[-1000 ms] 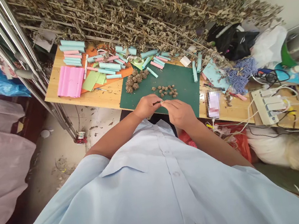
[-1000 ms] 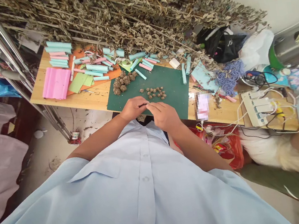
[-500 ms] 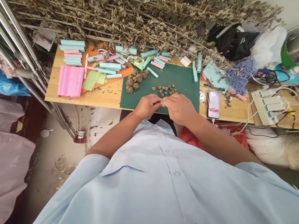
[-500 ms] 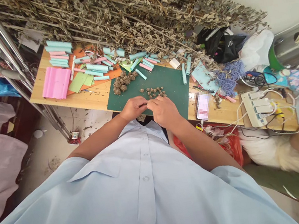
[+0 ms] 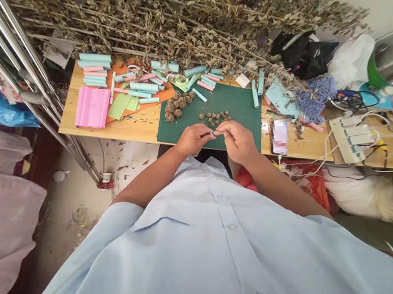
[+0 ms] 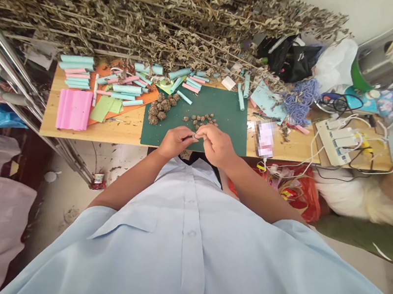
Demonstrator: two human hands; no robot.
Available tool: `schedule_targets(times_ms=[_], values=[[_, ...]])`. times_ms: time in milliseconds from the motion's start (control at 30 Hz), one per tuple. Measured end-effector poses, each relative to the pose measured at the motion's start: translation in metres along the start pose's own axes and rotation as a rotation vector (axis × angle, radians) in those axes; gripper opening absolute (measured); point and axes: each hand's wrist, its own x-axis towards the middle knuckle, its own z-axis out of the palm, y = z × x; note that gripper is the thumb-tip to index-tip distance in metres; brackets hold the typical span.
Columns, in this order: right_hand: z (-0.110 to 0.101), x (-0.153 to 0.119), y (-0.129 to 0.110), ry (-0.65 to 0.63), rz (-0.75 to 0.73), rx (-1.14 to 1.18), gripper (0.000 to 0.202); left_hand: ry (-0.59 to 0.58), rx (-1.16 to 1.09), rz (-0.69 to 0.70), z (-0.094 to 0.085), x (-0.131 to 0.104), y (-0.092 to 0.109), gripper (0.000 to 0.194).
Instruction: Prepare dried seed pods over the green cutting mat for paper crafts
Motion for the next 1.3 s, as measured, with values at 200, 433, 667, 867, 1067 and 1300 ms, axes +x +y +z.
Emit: schedule_targets(times_ms=[200, 433, 667, 867, 1067, 1300], values=[[0.004, 0.005, 0.000, -0.183, -0.036, -0.211, 0.033, 0.011, -0.008, 0.020, 0.000, 0.000, -0.001, 0.036], [0.014, 0.011, -0.016, -0.245, -0.056, -0.476, 0.026, 0.043, 0.036, 0.025, 0.000, -0.002, -0.002, 0.045], [0.015, 0.004, -0.021, -0.192, -0.057, -0.424, 0.027, 0.016, 0.087, 0.072, -0.004, -0.003, -0.001, 0.042], [0.001, -0.005, 0.026, 0.143, 0.189, -0.253, 0.026, 0.042, 0.143, 0.055, -0.001, -0.004, -0.005, 0.037], [0.008, -0.024, 0.091, 0.144, 0.442, -0.186, 0.024, 0.060, 0.141, 0.059, 0.003, -0.004, -0.008, 0.034], [0.024, -0.017, 0.090, 0.075, 0.459, -0.286, 0.021, 0.055, 0.131, 0.026, 0.004, -0.004, -0.007, 0.028]])
